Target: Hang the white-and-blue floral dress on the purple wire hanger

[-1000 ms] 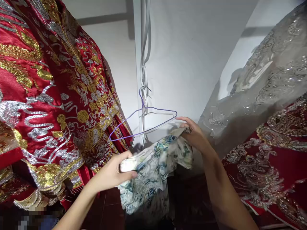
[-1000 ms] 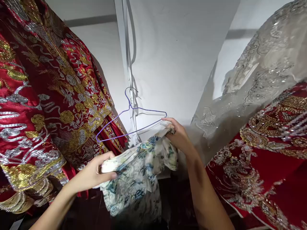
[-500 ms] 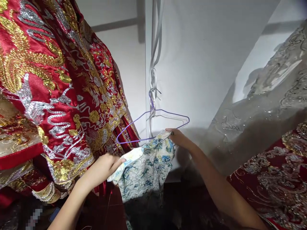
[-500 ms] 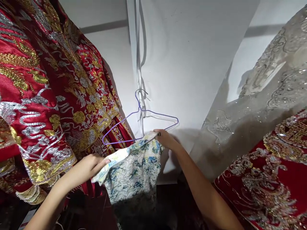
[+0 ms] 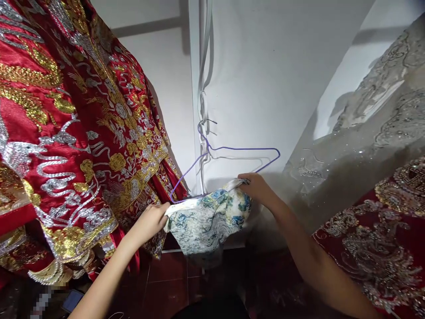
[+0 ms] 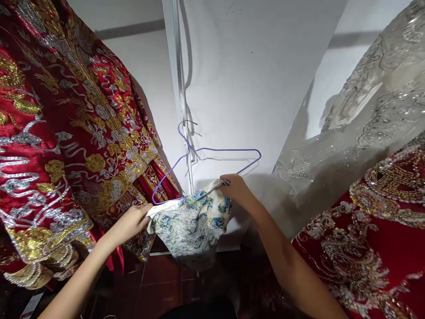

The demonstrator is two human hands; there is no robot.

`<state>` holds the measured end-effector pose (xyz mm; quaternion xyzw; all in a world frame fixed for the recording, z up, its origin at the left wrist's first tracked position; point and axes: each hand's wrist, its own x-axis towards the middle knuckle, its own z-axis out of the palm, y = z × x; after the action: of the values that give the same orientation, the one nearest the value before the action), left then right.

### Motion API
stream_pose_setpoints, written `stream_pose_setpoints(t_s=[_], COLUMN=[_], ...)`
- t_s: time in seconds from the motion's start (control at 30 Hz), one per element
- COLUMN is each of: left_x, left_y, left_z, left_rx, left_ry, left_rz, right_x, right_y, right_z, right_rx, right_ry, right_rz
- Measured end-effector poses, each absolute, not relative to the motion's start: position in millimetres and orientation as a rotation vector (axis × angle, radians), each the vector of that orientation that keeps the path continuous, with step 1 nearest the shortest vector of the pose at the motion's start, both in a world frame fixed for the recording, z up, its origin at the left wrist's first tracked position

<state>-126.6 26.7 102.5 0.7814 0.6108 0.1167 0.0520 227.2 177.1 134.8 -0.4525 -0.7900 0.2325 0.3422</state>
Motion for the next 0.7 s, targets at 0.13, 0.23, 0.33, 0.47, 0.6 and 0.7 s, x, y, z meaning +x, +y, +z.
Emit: stream_pose_setpoints(t_s=[0.13, 0.23, 0.33, 0.47, 0.6, 0.7], left_x=[-134.1, -132.7, -126.9, -107.8, -80.7, -72.1], left_y=[35.1, 36.7, 42.6, 61.2, 79.4, 86.0], left_z=[118.3, 133.2, 145.0, 158.9, 178.5, 191.4], left_rx=[2.52, 2.573, 2.472, 2.272, 2.175, 2.204], left_ry=[1.832, 1.904, 1.93, 1.82, 1.655, 1.619], left_rz=[0.645, 0.796, 0.903, 1.014, 1.23, 1.265], right_x=[228.4, 230.7, 229.6, 217.0, 194.0, 180.8], right_y=[180.9, 183.2, 180.0, 166.0, 149.3, 138.0], right_z=[137.6, 138.6, 135.5, 124.5, 111.5, 106.1], right_rx=[-1.204, -1.202, -1.174, -1.129, -1.043, -0.978], right_ry=[-2.068, -2.066, -2.072, -2.052, -1.994, -1.947], right_rz=[0.585, 0.515, 0.53, 0.571, 0.601, 0.695])
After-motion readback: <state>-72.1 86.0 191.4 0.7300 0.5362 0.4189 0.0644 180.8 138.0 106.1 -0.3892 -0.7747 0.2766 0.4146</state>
